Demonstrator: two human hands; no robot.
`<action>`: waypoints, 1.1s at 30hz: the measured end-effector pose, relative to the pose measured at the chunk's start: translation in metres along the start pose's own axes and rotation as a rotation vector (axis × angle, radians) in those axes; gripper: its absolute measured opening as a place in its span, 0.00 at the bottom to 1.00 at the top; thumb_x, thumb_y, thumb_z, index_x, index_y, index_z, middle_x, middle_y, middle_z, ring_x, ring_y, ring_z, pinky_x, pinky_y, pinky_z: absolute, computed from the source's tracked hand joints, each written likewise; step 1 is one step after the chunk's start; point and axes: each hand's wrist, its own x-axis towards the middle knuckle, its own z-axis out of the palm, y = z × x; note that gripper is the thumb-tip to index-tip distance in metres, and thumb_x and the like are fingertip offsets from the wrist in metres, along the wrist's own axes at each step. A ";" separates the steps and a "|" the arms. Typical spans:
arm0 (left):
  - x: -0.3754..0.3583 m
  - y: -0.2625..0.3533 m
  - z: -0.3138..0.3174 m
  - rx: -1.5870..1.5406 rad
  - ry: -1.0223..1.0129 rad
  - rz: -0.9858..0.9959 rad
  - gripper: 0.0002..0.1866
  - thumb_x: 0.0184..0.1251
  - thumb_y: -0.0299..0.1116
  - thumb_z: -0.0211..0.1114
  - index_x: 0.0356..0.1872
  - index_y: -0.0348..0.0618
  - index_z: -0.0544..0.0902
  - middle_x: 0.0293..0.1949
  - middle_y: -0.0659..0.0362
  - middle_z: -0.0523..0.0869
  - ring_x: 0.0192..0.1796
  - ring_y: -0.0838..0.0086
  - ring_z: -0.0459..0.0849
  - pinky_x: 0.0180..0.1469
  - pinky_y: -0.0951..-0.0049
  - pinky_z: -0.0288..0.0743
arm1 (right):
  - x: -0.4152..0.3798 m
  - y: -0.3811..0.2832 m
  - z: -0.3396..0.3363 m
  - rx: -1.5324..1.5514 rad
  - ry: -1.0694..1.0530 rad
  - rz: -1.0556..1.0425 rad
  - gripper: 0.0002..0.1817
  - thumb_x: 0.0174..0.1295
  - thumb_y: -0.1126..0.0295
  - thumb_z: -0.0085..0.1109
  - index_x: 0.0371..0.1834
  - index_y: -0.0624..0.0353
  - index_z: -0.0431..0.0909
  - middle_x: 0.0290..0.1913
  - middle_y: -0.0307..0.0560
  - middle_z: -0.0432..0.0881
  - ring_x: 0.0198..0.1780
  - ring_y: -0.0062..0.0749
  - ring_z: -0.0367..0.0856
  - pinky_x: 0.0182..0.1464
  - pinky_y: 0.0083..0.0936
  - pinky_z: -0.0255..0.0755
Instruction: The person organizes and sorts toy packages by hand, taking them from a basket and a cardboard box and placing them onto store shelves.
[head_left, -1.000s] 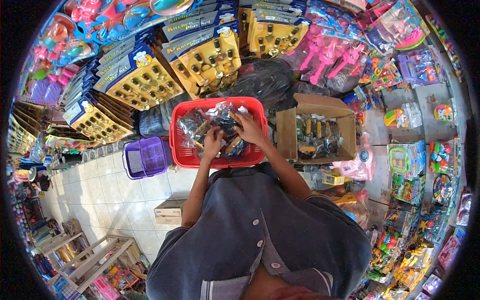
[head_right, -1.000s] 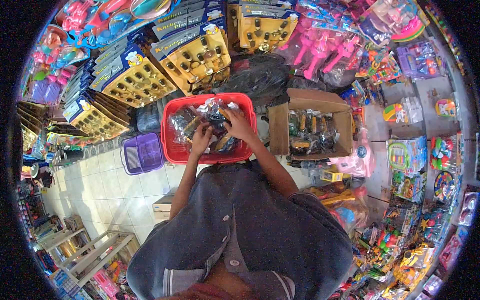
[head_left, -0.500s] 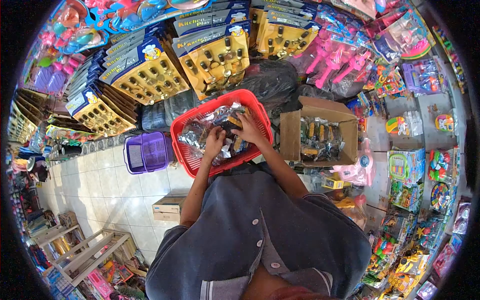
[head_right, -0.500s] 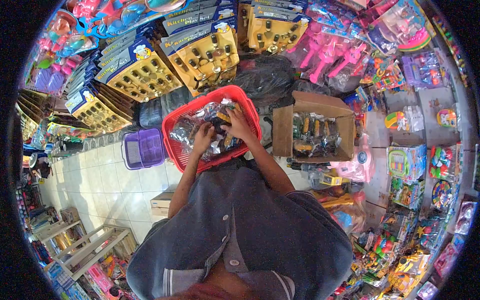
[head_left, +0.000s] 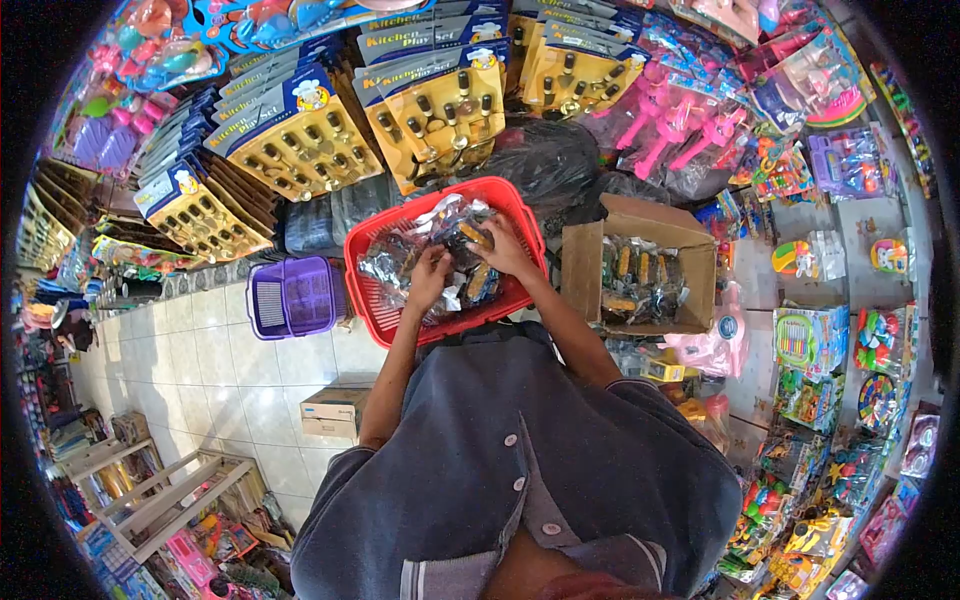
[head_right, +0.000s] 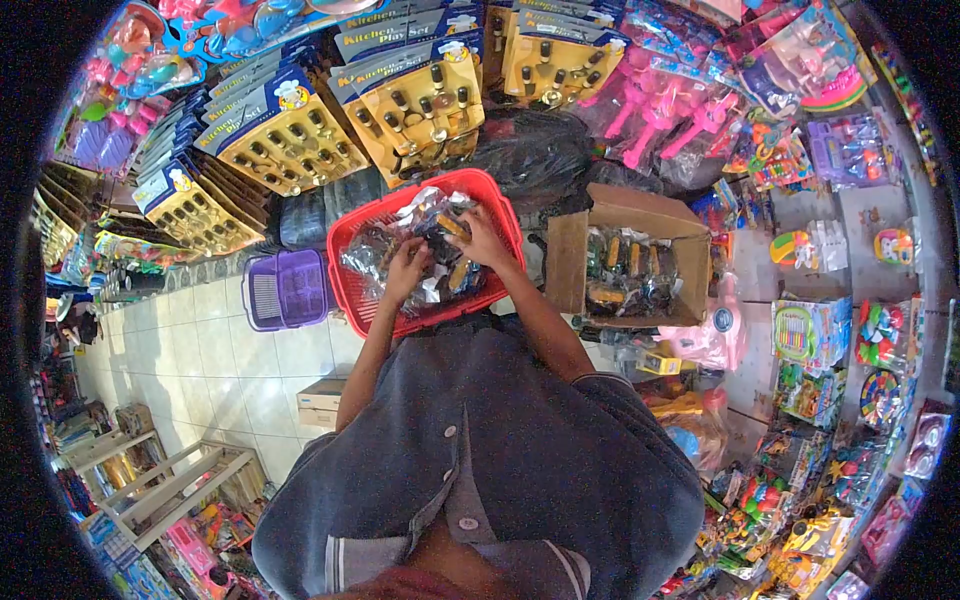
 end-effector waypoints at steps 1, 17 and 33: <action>-0.002 0.004 -0.001 0.033 0.004 -0.004 0.19 0.76 0.38 0.61 0.58 0.34 0.77 0.42 0.57 0.85 0.40 0.76 0.81 0.44 0.74 0.77 | 0.000 0.000 -0.001 0.030 0.010 0.003 0.30 0.59 0.53 0.72 0.55 0.64 0.74 0.53 0.58 0.75 0.58 0.51 0.75 0.61 0.40 0.69; 0.008 0.029 -0.083 1.227 0.359 0.105 0.42 0.51 0.54 0.75 0.63 0.40 0.72 0.53 0.45 0.77 0.56 0.48 0.77 0.58 0.50 0.70 | -0.021 -0.041 -0.025 0.772 -0.084 0.382 0.26 0.67 0.53 0.63 0.62 0.55 0.69 0.54 0.41 0.76 0.58 0.28 0.73 0.61 0.30 0.66; -0.023 0.080 -0.026 0.362 0.277 0.362 0.30 0.59 0.36 0.76 0.61 0.35 0.78 0.48 0.47 0.81 0.51 0.58 0.81 0.56 0.62 0.74 | -0.062 -0.054 -0.080 1.876 0.027 0.484 0.28 0.74 0.49 0.47 0.68 0.56 0.70 0.63 0.49 0.79 0.62 0.42 0.79 0.65 0.47 0.71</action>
